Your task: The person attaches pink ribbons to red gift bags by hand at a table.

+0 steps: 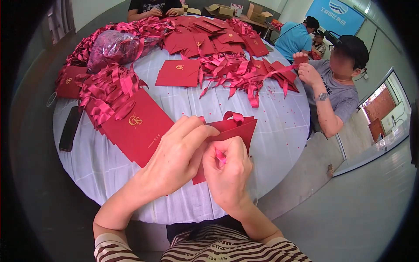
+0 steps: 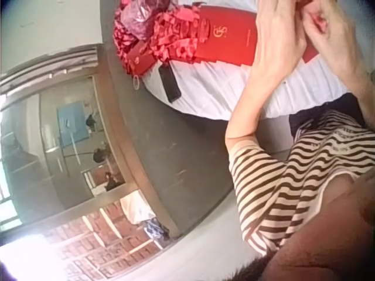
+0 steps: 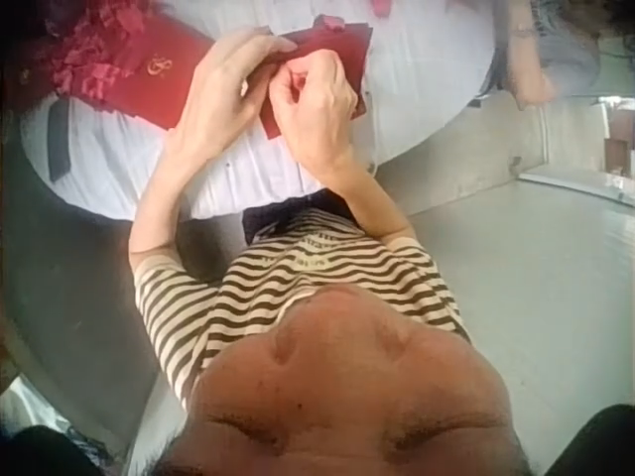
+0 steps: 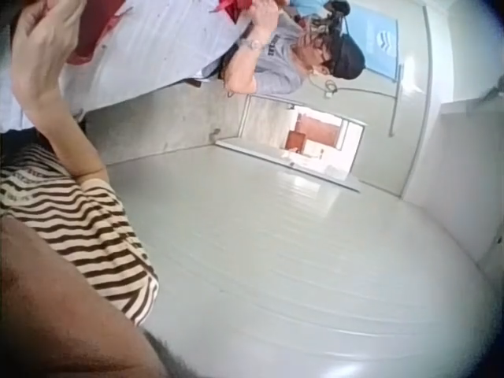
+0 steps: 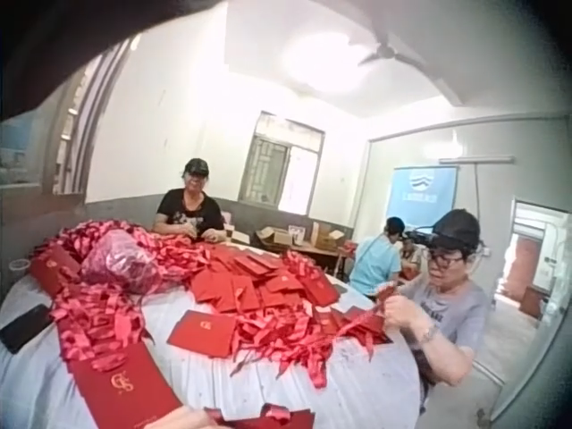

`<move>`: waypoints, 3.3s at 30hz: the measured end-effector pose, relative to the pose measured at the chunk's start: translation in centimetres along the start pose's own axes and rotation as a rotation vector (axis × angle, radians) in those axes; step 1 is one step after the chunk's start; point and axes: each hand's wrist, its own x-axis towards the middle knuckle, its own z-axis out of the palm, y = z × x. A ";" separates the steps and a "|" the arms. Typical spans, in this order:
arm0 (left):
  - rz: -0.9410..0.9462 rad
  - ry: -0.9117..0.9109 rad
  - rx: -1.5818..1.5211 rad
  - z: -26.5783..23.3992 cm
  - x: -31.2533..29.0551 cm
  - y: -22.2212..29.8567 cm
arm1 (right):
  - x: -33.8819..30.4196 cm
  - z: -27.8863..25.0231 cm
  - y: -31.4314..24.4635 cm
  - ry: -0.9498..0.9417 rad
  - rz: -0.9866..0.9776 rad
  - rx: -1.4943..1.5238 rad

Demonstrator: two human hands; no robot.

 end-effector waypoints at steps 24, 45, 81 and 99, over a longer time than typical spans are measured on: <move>0.090 0.008 0.201 -0.6 0.0 0.5 | 12.9 -3.5 2.4 -1.299 -0.053 0.086; -0.109 -0.108 -0.041 0.6 -0.8 0.5 | 12.6 -1.9 4.0 -1.169 0.418 0.470; -0.358 -0.095 -0.033 3.4 -1.1 -2.8 | 12.8 3.1 10.1 -0.803 0.171 0.417; -0.485 -0.131 -0.006 4.9 -1.6 -4.8 | 3.0 -11.3 13.0 -0.935 0.013 0.108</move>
